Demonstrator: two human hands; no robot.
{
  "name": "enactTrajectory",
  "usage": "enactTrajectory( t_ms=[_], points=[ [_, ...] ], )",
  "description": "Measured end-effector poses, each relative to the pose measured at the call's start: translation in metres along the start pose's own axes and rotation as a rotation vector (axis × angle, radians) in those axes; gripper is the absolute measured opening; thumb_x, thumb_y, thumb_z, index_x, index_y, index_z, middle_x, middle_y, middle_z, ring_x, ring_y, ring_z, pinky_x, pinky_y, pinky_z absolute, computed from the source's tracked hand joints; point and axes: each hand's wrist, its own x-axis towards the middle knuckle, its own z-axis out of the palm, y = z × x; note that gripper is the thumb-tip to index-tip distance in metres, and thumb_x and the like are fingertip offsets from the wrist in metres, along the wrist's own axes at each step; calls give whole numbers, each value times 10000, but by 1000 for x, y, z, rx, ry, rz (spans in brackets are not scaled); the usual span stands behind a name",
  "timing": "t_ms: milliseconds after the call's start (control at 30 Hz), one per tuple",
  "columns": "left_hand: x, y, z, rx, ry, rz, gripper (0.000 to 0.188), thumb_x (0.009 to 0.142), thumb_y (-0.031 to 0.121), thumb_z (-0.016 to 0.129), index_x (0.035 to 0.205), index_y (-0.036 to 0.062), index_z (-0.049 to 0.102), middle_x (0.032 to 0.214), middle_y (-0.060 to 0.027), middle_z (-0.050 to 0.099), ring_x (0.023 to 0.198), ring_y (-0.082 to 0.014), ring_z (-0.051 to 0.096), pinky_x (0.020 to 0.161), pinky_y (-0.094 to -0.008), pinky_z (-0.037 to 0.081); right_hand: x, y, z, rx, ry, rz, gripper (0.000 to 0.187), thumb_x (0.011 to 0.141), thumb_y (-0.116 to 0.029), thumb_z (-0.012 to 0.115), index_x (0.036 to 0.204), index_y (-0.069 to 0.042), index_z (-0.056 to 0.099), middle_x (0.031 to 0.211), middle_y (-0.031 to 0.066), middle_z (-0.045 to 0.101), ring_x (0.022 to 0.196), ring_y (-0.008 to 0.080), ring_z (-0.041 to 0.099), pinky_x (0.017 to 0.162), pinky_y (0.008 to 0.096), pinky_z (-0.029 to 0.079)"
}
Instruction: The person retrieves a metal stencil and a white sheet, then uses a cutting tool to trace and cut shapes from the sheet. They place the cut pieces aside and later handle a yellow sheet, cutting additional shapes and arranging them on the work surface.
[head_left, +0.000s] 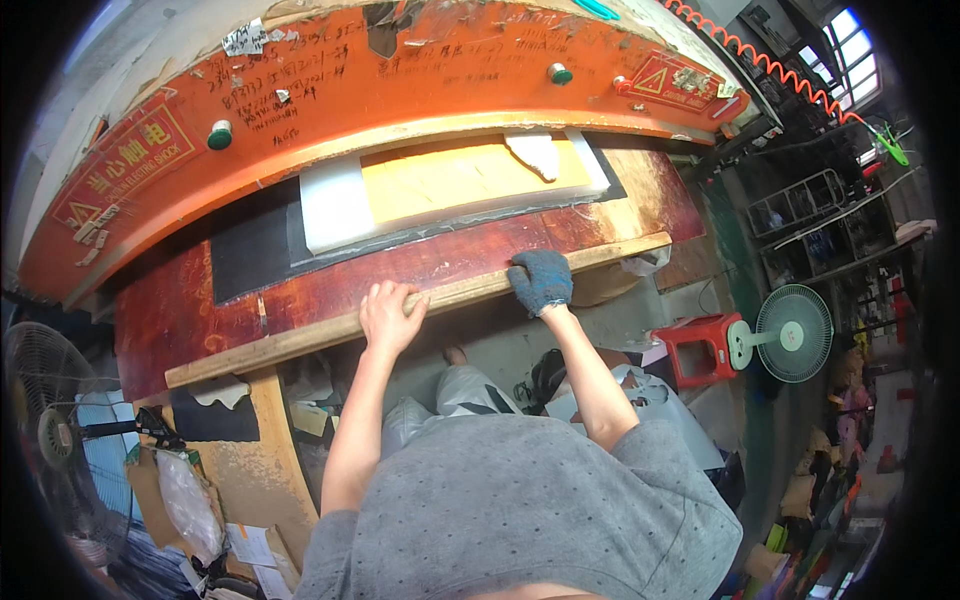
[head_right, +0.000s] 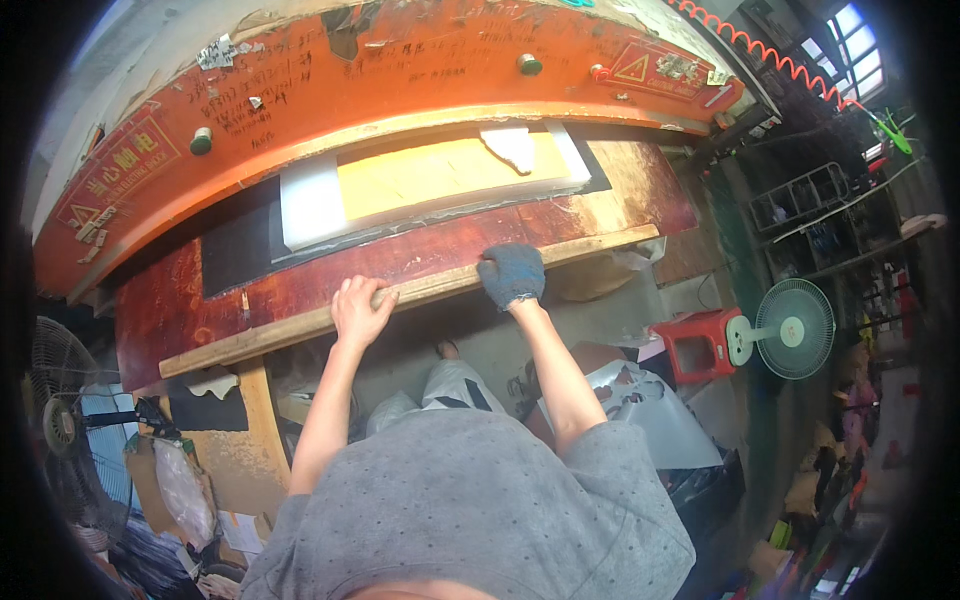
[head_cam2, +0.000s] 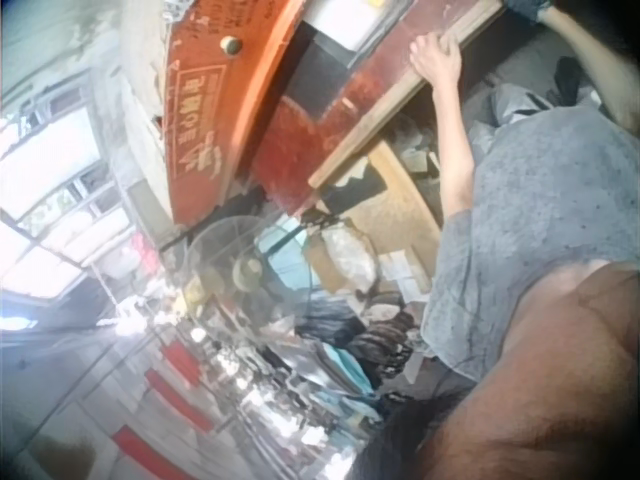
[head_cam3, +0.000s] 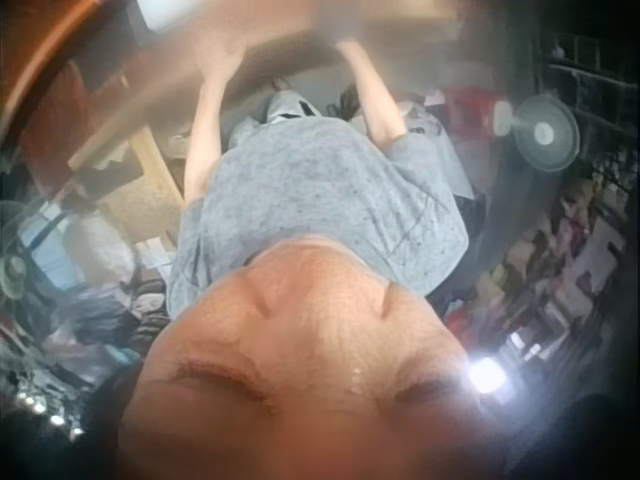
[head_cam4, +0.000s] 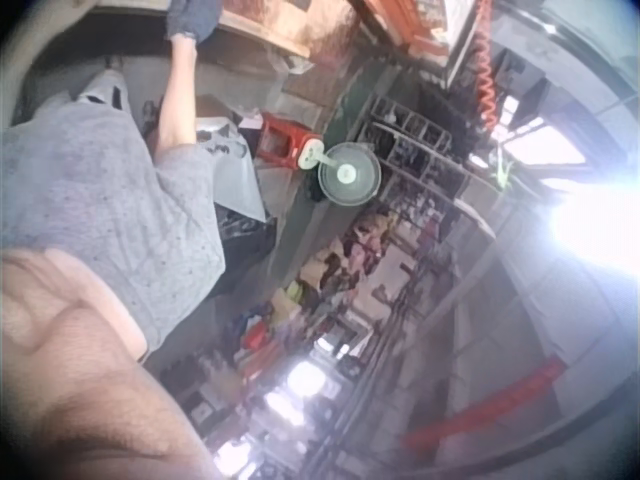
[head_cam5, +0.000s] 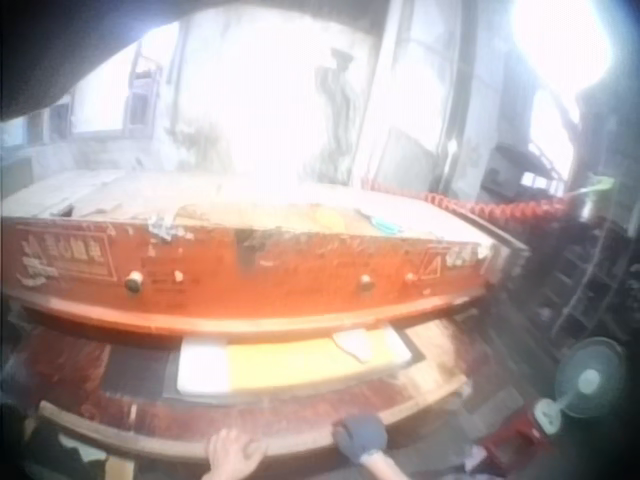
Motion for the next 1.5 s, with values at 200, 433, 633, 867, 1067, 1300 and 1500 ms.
enactTrajectory(
  t_ms=[200, 433, 633, 867, 1067, 1300, 1500],
  points=[
    [-50, 19, 0, -54, 54, 6, 163, 753, 311, 697, 766, 150, 672, 795, -43, 574, 819, -244, 567, 697, -390, 446, 8, 30, -16, 397, 91, 415, 602, 756, -412, 689, 1197, -17, 585, 1163, 199, 617, 1090, 334, 584, 960, 401, 431],
    [-93, 48, -1, 22, 117, -47, 165, 747, 320, 704, 734, 159, 669, 757, -4, 579, 751, -218, 568, 643, -369, 450, 107, 26, -65, -71, 88, 369, 995, 588, -624, 720, 1358, -57, 447, 1333, 220, 493, 1238, 345, 479, 1007, 414, 409],
    [-119, 64, -7, 35, 143, -119, 109, 731, 237, 733, 711, 154, 665, 706, 6, 584, 681, -207, 570, 594, -340, 444, 121, 8, -50, -296, -250, 519, 1020, 589, -635, 660, 1430, -155, 339, 1303, 205, 484, 1171, 343, 517, 936, 426, 453],
    [-139, 74, -9, 58, 122, -165, 86, 746, 213, 721, 719, 153, 666, 703, 0, 588, 681, -213, 571, 590, -350, 443, 106, 109, -69, 1008, -201, 465, 609, 799, -308, 624, 1295, 10, 469, 950, 67, 595, 901, 141, 574, 755, 259, 479],
    [-147, 81, -6, 80, 150, -236, 79, 759, 205, 704, 795, 148, 663, 749, -15, 602, 717, -218, 589, 614, -356, 448, 86, 225, -103, 620, 66, 477, 658, 767, -318, 682, 1305, 13, 498, 1148, 137, 615, 1012, 198, 598, 866, 323, 473],
    [-146, 86, -1, 99, 178, -360, 150, 789, 183, 686, 922, 115, 667, 778, -34, 616, 703, -208, 591, 597, -340, 455, 34, 259, -99, -318, -82, 797, 877, 660, -630, 654, 1351, -116, 486, 1283, 232, 537, 1197, 348, 523, 997, 441, 411],
    [-118, 88, 6, -269, 410, -622, 195, 876, 104, 619, 1060, 53, 655, 876, -47, 609, 676, -116, 555, 587, -257, 457, 44, 220, -119, -44, -102, 405, 712, 766, -515, 643, 1297, -58, 521, 1235, 201, 566, 1173, 339, 525, 986, 424, 414]
  ],
)
